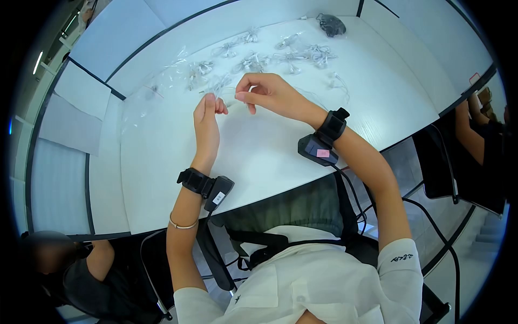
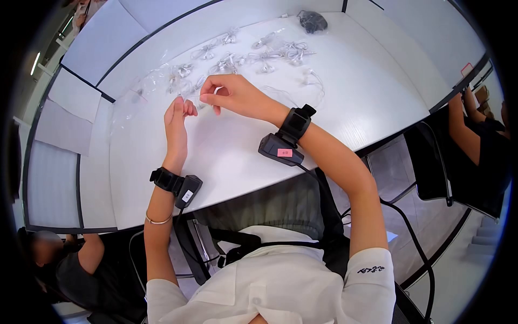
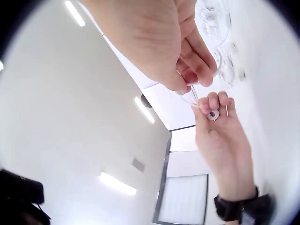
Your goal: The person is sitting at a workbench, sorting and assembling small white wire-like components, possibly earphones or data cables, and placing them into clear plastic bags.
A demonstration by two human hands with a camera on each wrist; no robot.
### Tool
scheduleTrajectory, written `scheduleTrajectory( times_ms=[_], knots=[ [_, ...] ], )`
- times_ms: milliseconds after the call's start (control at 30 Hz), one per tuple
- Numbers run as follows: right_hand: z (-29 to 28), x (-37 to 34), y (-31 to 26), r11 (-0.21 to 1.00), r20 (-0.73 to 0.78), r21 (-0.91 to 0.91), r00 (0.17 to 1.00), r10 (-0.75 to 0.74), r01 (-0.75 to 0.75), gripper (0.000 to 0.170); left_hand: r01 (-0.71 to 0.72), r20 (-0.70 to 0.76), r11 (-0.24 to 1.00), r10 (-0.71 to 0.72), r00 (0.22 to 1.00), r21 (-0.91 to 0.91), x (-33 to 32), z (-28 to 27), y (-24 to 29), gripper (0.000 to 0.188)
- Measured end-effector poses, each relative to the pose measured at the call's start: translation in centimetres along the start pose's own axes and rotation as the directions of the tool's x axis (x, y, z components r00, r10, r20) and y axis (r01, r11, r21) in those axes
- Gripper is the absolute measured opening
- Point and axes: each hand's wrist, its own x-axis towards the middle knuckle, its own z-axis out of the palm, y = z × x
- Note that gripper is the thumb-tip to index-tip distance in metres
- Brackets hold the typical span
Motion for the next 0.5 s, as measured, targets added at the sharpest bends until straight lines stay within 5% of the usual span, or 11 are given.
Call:
scheduleTrajectory(
  times_ms=[67,233,500],
  knots=[
    [0.3,0.0,0.1,0.978,0.077,0.200,0.996,0.038,-0.053,0.017,-0.063,-0.033,0.997,0.064,0.997,0.050,-0.1,0.3,0.5,0.035],
    [1.1,0.1,0.3,0.884,0.155,0.450,0.986,0.059,-0.124,0.019,0.036,-0.032,0.999,-0.037,0.999,-0.034,-0.4,0.9,1.0,0.035],
    [0.7,0.3,-0.2,0.916,0.043,0.389,0.996,0.083,-0.093,0.016,0.273,0.168,0.946,-0.244,0.955,-0.177,-0.6,0.9,0.7,0.036]
  ],
)
